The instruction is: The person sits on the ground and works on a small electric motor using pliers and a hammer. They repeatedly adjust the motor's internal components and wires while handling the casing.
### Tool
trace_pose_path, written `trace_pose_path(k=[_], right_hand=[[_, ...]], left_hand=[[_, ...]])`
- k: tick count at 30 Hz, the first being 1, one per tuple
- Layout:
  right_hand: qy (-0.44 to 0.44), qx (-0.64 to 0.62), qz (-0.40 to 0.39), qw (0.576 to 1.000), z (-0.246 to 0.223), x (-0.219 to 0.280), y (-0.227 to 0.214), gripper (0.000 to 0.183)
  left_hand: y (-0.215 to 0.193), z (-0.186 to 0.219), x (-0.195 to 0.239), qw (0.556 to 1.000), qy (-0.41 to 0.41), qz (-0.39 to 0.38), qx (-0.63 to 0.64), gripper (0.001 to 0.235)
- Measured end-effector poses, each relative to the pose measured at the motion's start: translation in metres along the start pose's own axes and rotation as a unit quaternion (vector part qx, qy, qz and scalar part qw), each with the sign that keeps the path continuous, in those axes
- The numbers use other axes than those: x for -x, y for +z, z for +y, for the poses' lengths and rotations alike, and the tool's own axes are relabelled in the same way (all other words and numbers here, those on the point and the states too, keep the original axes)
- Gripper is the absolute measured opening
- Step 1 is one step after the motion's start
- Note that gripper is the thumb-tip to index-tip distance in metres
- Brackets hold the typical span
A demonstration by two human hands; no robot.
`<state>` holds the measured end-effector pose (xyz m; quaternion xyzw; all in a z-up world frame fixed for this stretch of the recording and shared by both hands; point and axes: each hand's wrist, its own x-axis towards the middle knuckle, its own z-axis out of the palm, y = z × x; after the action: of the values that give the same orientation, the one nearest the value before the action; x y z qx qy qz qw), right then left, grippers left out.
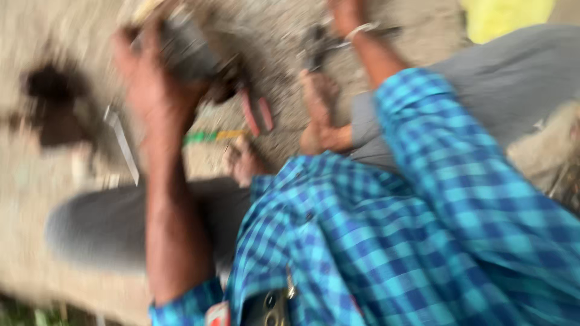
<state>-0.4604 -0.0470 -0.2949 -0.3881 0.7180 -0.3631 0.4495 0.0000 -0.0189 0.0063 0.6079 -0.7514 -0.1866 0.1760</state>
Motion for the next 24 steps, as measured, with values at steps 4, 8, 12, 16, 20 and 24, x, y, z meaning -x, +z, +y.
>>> trace_pose_path(k=[4, 8, 12, 16, 20, 24], right_hand=[[-0.135, 0.313, 0.124, 0.932, -0.026, 0.006, 0.019, 0.017], [-0.014, 0.372, 0.025, 0.928, -0.072, 0.023, 0.022, 0.031], [-0.102, 0.433, 0.034, 0.895, -0.090, 0.037, 0.020, 0.052], [-0.087, 0.431, 0.019, 0.898, -0.083, 0.030, 0.020, 0.042], [-0.042, 0.367, -0.017, 0.929, -0.081, 0.032, 0.033, 0.029], [-0.034, 0.263, -0.031, 0.964, -0.110, 0.054, 0.049, 0.026]], left_hand=[[0.000, -0.014, -0.014, 0.993, 0.043, -0.067, -0.086, 0.118], [0.010, 0.000, -0.017, 0.994, -0.023, -0.097, -0.040, 0.117], [0.018, -0.001, -0.014, 0.994, 0.046, -0.076, -0.063, 0.113], [0.023, 0.000, -0.019, 0.990, 0.125, -0.043, -0.057, 0.116], [0.020, 0.008, -0.020, 0.988, 0.089, -0.076, -0.102, 0.120], [0.019, 0.014, -0.031, 0.989, 0.056, -0.104, -0.093, 0.112]])
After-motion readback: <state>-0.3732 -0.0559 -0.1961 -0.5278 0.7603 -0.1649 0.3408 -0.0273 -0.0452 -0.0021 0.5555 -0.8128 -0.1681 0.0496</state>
